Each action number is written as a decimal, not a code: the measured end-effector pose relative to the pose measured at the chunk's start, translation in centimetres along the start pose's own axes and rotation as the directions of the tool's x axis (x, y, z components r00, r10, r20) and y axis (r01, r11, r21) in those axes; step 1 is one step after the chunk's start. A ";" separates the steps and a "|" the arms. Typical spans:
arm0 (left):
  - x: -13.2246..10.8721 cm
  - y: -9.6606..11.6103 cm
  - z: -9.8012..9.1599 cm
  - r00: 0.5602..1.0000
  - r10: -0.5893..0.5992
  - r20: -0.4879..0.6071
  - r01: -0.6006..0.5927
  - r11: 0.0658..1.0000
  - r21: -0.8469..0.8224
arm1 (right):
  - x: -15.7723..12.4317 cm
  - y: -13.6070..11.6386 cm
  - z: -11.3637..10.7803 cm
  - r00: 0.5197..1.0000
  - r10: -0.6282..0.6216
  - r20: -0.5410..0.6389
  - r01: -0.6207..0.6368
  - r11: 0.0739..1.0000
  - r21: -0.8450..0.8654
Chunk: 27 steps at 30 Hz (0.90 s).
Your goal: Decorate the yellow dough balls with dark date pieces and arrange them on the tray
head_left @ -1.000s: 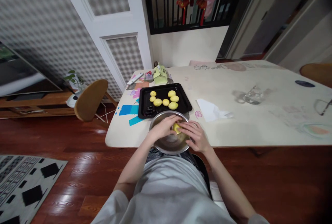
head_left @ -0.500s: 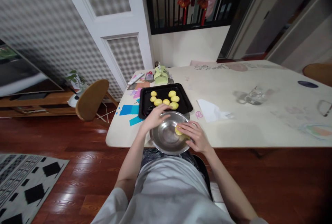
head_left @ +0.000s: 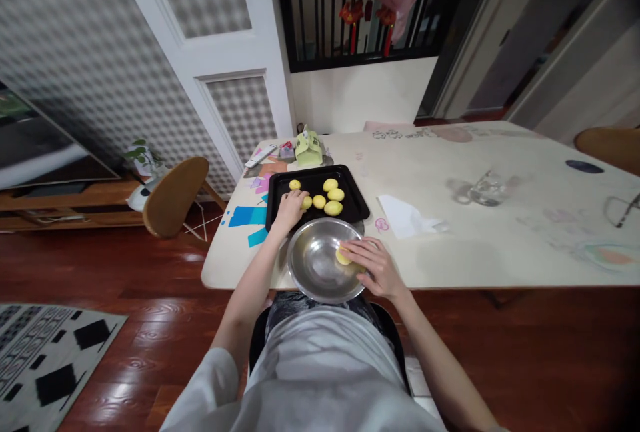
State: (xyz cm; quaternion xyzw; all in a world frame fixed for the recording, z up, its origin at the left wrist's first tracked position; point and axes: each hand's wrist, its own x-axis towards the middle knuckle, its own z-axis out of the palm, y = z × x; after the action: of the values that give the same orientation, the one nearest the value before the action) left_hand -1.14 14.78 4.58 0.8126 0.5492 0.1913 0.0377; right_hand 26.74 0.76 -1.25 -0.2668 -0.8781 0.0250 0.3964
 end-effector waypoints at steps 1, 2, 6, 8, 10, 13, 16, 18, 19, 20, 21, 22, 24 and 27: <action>-0.2 0.0 -0.2 1.000 0.001 -0.017 -0.002 1.000 -0.029 | 0.0 0.0 0.0 1.000 0.003 0.001 -0.003 1.000 -0.001; -0.4 0.1 -0.5 0.999 0.004 -0.041 -0.007 0.998 -0.070 | 0.0 0.0 0.0 1.000 0.004 0.001 -0.004 1.000 -0.002; -2.0 0.7 -2.0 0.984 0.043 -0.172 -0.091 0.955 -0.282 | 0.0 0.0 0.0 1.000 -0.003 -0.004 0.003 1.000 -0.001; -3.3 1.6 -2.9 0.970 0.066 -0.234 -0.151 0.918 -0.366 | 0.0 0.1 -0.1 1.000 -0.004 0.006 0.004 1.000 -0.003; -4.7 2.9 -3.6 0.962 0.087 -0.258 -0.192 0.889 -0.415 | 0.0 0.1 -0.1 1.000 -0.002 0.016 0.002 1.000 -0.007; -6.8 4.9 -4.0 0.970 0.133 -0.204 -0.214 0.867 -0.450 | 0.0 0.1 -0.1 1.000 0.000 0.010 0.000 1.000 -0.006; -8.1 6.4 -3.4 0.976 0.198 -0.094 -0.219 0.860 -0.460 | 0.1 0.0 -0.1 1.000 -0.004 0.006 0.004 1.000 0.003; -8.5 6.9 -2.6 0.975 0.222 -0.032 -0.212 0.867 -0.451 | 0.2 0.0 -0.1 1.000 -0.003 0.008 0.003 1.000 0.008; -8.6 7.1 -2.2 0.974 0.226 -0.006 -0.205 0.871 -0.447 | 0.2 0.0 -0.1 1.000 -0.002 0.008 0.002 1.000 0.009; -8.6 7.2 -1.8 0.974 0.225 0.016 -0.195 0.875 -0.444 | 0.2 0.0 -0.1 1.000 -0.003 0.007 0.002 1.000 0.007; -8.6 7.3 -1.5 0.975 0.220 0.035 -0.183 0.879 -0.440 | 0.2 0.0 -0.1 1.000 -0.002 0.005 0.002 1.000 0.006; -8.5 7.3 -1.3 0.976 0.213 0.053 -0.169 0.884 -0.435 | 0.2 0.0 -0.1 1.000 -0.003 0.002 0.003 1.000 0.005; -8.5 7.4 -1.0 0.977 0.196 0.086 -0.144 0.897 -0.417 | 0.1 0.1 0.0 1.000 -0.005 -0.004 0.005 1.000 0.006; -8.3 7.4 -1.1 0.976 0.191 0.104 -0.135 0.907 -0.399 | 0.0 0.2 0.0 1.000 0.000 -0.007 0.000 1.000 0.007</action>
State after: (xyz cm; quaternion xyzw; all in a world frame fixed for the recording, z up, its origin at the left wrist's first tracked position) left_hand 2.27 4.18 5.33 0.8434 0.4263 0.2413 0.2208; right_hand 26.78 0.91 -1.30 -0.2653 -0.8767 0.0271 0.4005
